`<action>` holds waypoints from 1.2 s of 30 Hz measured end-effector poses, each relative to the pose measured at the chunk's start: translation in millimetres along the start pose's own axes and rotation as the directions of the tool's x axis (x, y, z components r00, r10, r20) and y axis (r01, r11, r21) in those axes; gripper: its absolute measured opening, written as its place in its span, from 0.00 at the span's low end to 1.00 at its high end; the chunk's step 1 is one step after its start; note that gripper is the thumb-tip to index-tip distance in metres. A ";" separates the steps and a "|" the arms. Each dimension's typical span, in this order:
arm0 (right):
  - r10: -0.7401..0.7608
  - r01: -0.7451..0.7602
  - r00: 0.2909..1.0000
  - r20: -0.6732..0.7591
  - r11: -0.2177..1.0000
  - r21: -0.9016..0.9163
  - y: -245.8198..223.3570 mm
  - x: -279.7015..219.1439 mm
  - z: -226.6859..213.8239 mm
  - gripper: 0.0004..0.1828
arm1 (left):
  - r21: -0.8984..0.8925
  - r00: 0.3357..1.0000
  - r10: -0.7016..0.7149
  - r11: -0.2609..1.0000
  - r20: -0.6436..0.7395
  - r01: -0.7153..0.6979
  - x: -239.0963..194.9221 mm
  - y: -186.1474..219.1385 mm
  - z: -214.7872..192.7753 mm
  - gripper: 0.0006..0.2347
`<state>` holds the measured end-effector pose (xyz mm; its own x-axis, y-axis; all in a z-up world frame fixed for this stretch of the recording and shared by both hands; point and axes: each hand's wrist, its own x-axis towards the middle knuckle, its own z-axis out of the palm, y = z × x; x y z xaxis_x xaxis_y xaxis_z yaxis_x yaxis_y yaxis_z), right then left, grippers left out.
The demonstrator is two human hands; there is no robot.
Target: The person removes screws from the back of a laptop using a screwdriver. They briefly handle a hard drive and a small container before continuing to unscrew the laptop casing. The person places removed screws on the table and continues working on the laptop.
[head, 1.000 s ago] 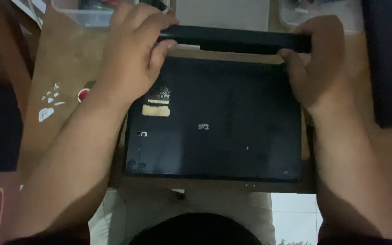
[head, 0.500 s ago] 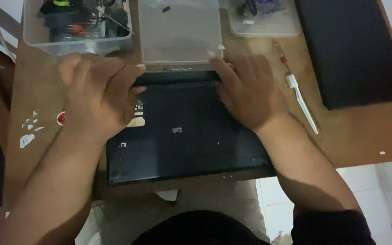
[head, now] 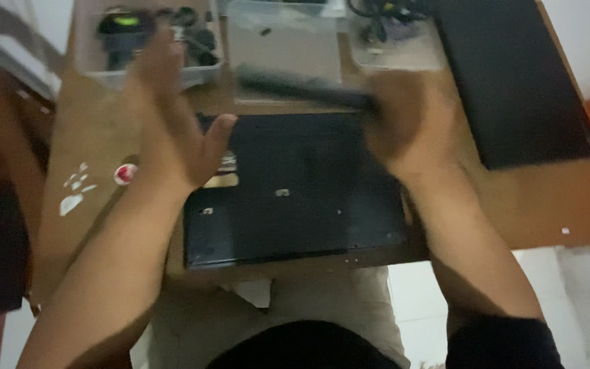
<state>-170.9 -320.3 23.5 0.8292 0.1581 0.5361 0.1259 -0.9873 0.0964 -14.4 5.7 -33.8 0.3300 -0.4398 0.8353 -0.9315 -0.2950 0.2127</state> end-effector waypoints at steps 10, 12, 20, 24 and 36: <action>0.393 -0.294 0.913 0.105 0.459 0.839 6.2 53.2 -29.6 0.39 | 0.165 0.834 -0.087 0.986 0.544 -0.005 36.3 31.0 -19.4 0.19; 0.455 -0.635 0.772 0.445 0.513 0.577 -10.6 82.5 -45.8 0.31 | 0.130 0.799 -0.010 0.988 0.601 -0.085 27.4 25.9 -11.8 0.19; 0.085 -0.359 0.741 0.666 0.889 0.286 15.7 106.5 31.0 0.33 | -0.021 0.804 0.010 1.000 0.595 0.002 17.6 18.5 -4.9 0.21; 0.039 -0.361 0.712 0.701 0.877 0.317 -10.8 105.5 13.3 0.34 | 0.123 0.803 -0.194 0.981 0.563 0.150 27.1 28.6 -12.3 0.22; -0.168 -0.193 0.695 0.699 0.893 0.406 -57.5 99.4 -50.0 0.30 | 0.241 0.828 -0.205 0.967 0.523 0.087 28.2 43.4 -0.9 0.19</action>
<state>-122.9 -247.2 113.2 0.9361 0.2667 -0.2293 0.1737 -0.9174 -0.3581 -45.6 -18.8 -0.6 0.5439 -0.7468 0.3827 -0.8348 -0.5281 0.1557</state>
